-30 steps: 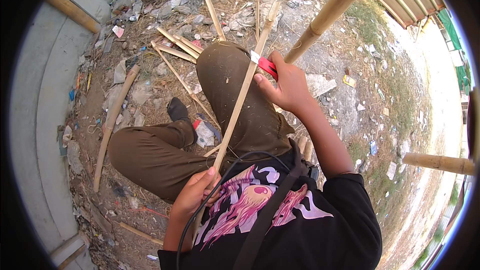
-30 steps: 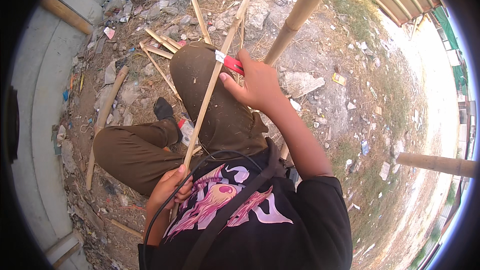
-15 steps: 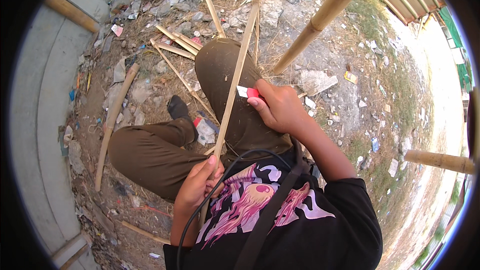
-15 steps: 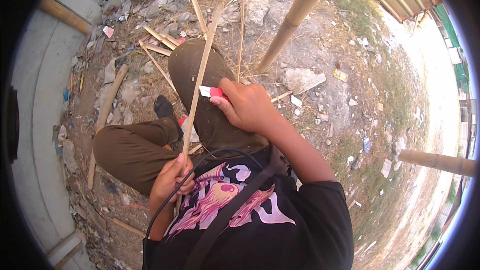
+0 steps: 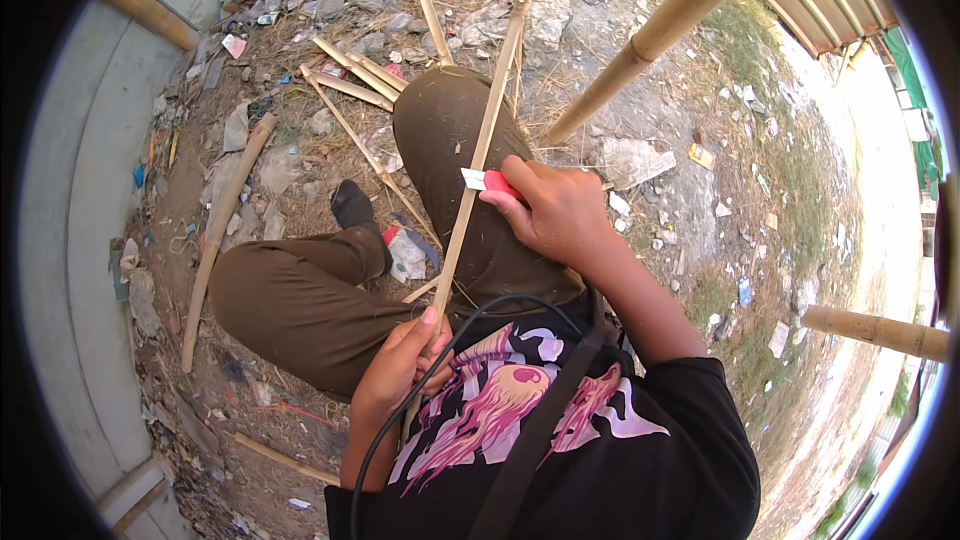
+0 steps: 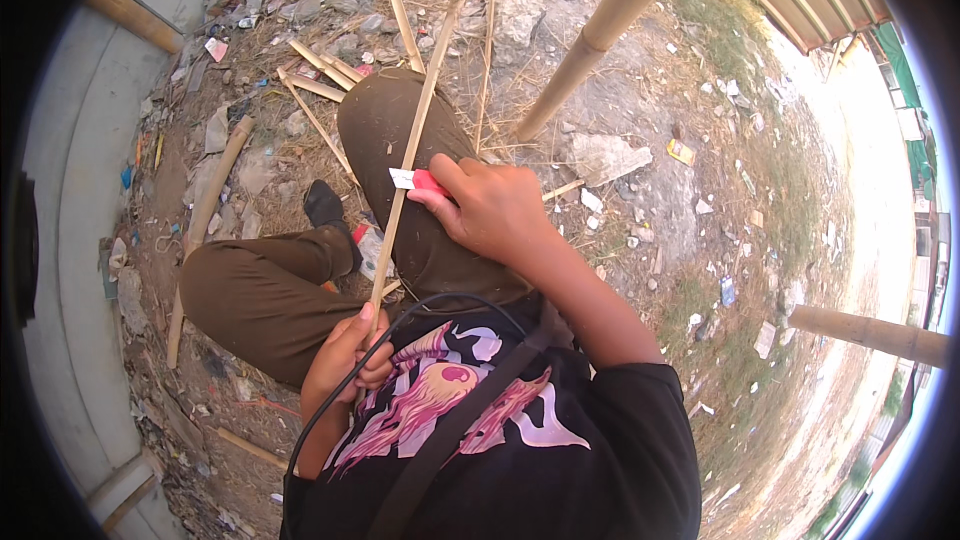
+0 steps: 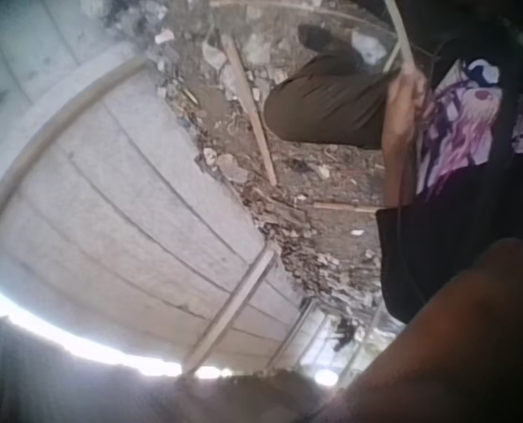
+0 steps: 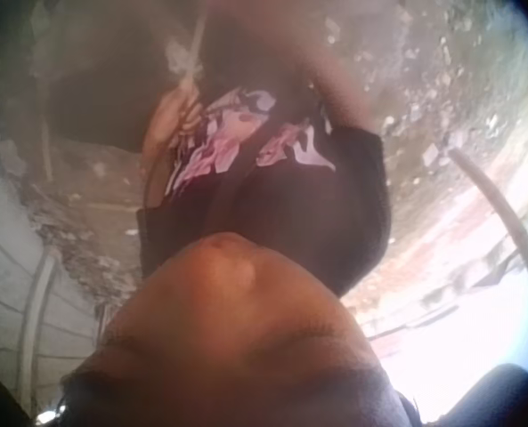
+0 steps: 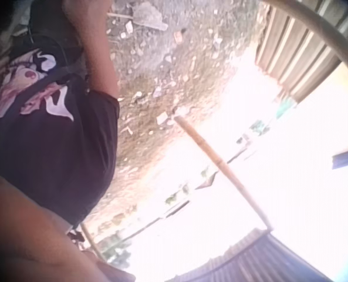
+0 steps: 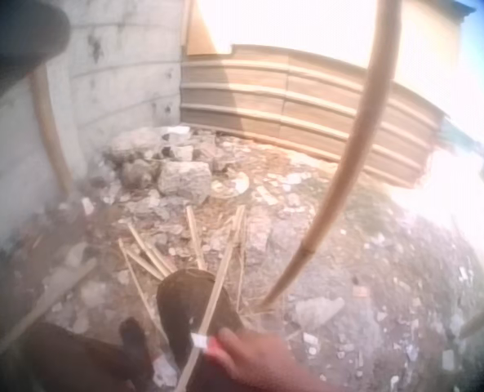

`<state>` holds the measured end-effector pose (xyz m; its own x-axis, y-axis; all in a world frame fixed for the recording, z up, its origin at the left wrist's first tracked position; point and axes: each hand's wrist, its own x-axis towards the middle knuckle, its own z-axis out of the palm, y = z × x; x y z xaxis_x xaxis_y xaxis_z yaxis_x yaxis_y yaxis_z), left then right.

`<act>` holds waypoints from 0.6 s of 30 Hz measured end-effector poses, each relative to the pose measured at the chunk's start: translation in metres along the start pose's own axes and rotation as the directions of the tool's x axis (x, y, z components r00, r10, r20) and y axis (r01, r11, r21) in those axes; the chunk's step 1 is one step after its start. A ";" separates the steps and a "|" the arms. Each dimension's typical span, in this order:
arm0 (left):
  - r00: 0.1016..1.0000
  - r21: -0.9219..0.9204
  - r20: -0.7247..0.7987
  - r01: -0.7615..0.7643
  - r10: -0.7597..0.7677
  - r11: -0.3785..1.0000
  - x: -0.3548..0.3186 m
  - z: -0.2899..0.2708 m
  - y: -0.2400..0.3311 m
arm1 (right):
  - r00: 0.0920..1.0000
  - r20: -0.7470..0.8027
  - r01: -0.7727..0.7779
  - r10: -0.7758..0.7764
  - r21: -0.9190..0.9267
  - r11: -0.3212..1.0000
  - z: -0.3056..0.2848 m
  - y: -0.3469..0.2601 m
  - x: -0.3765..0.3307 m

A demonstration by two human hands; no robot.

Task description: The person sits on the ground and uses a red utility knife to shave and smooth a thin bamboo stick. They hold the stick with their left hand and scrape along its length with the knife in their right hand, occasionally rotating the stick to work on different sides.

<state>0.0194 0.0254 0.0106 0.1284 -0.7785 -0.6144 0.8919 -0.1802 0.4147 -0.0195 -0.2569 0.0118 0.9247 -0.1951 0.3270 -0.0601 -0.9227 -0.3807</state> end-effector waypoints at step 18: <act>0.971 0.138 0.081 -0.233 0.223 0.963 0.041 0.065 0.057 | 0.950 -0.302 0.091 -0.082 0.017 0.996 0.000 -0.015 0.016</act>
<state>0.0472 -0.0556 0.0521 0.2884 -0.8453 -0.4498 0.7693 -0.0752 0.6345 -0.0036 -0.2461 0.0230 0.7694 -0.2103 0.6031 0.0306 -0.9310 -0.3637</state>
